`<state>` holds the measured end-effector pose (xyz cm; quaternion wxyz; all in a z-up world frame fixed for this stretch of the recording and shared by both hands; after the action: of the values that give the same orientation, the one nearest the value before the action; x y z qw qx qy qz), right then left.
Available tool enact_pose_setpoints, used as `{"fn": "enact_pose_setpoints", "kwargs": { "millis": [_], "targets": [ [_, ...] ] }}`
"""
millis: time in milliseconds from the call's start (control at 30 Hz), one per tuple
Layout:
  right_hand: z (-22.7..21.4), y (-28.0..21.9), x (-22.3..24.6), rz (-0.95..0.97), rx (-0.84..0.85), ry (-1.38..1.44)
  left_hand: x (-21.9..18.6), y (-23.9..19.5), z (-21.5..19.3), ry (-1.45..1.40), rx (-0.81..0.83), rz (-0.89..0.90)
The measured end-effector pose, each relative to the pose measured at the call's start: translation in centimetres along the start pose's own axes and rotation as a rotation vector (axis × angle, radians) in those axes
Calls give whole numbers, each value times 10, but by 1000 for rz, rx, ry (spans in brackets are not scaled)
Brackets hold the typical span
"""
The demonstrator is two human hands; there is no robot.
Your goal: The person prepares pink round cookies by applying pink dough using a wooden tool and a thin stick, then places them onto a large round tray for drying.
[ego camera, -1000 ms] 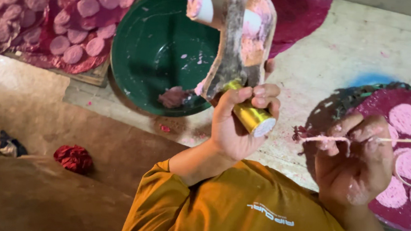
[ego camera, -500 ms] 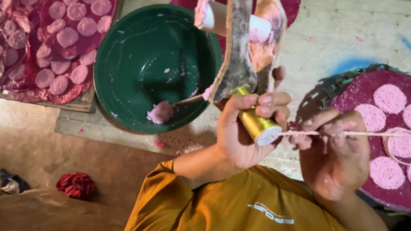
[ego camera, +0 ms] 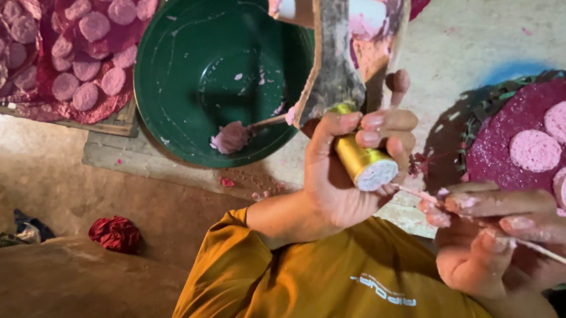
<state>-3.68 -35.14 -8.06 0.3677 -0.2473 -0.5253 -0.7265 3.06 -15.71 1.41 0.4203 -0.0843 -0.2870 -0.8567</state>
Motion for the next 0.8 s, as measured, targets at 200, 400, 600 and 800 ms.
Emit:
{"fn": "enact_pose_setpoints", "kwargs": {
  "millis": [200, 400, 600, 800],
  "targets": [
    [37, 54, 19, -60, 91, 53, 3, -7, 3, 3, 71, 60],
    [47, 94, 17, -53, 574, 221, 1, -7, 1, 60, 89, 52],
    [26, 45, 4, 59, 246, 243, -2, -7, 1, 56, 74, 56],
    [37, 50, 9, 69, 205, 159, -5, -7, 0, 63, 71, 50]
  ]
}}
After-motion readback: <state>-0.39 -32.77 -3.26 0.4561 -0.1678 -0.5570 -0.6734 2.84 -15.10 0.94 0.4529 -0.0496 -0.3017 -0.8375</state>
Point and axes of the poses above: each hand's wrist, its own y-axis towards the middle knuckle, its own z-axis out of the palm, x = y × z, the point moved 2 cm from there along y, towards the middle knuckle, and after that the axes turned 11 degrees about x, right-handed, at the moved point
